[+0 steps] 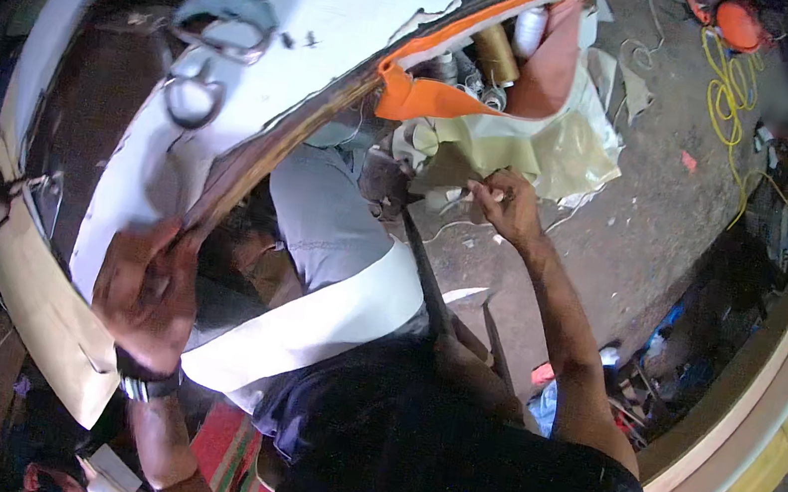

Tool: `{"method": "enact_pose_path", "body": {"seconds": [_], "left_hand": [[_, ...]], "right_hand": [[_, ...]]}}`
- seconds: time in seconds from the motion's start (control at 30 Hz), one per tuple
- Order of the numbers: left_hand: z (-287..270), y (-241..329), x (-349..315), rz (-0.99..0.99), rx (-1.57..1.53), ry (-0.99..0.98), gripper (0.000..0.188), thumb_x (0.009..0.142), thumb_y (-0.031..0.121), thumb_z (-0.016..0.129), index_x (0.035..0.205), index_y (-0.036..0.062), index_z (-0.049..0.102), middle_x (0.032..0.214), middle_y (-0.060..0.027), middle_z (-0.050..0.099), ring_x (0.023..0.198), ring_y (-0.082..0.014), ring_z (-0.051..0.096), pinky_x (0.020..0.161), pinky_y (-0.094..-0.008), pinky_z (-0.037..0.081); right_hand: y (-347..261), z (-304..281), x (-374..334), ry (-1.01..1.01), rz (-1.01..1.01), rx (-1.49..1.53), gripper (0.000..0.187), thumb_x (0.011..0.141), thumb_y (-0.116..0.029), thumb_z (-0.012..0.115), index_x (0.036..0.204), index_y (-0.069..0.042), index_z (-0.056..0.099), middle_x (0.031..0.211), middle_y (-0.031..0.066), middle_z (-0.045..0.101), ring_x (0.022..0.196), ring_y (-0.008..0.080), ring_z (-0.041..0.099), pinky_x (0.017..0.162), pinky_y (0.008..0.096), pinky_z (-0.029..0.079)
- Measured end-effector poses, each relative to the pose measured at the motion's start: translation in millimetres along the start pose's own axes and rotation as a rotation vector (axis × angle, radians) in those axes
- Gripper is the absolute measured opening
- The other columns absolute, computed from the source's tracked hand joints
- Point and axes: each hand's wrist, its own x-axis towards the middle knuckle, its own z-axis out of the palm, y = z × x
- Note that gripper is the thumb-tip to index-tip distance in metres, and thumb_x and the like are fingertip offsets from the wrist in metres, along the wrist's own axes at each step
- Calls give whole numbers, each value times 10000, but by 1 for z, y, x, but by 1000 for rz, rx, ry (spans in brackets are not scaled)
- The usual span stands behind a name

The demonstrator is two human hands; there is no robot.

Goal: The recorder is sewing and fitting upholstery fabric onto a padded cushion using an industrial sewing machine.

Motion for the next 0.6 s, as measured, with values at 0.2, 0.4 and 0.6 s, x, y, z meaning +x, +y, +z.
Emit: {"method": "enact_pose_path", "body": {"seconds": [0.2,0.4,0.6], "left_hand": [[-1,27,13,-243,-458,-108,273,867,55,779,1124,7,701,832,-18,581,692,-85,542,602,-223,433],[17,111,41,288,-394,-69,822,757,227,869,1470,62,495,1400,-207,561,1277,-371,564,1077,-468,458],[16,118,16,171,-607,16,843,714,-5,773,1488,112,458,1221,-192,674,1077,-410,663,938,-474,546]], "right_hand": [[-146,-113,13,133,-272,65,189,818,-53,762,750,-20,589,774,65,605,753,170,569,697,306,467],[-295,-161,6,-89,-531,149,203,826,-36,732,845,-53,530,840,-7,552,788,95,516,729,268,447],[-376,-158,-40,-72,-794,77,207,766,-30,691,956,-27,607,979,61,593,861,152,546,746,288,427]]}}
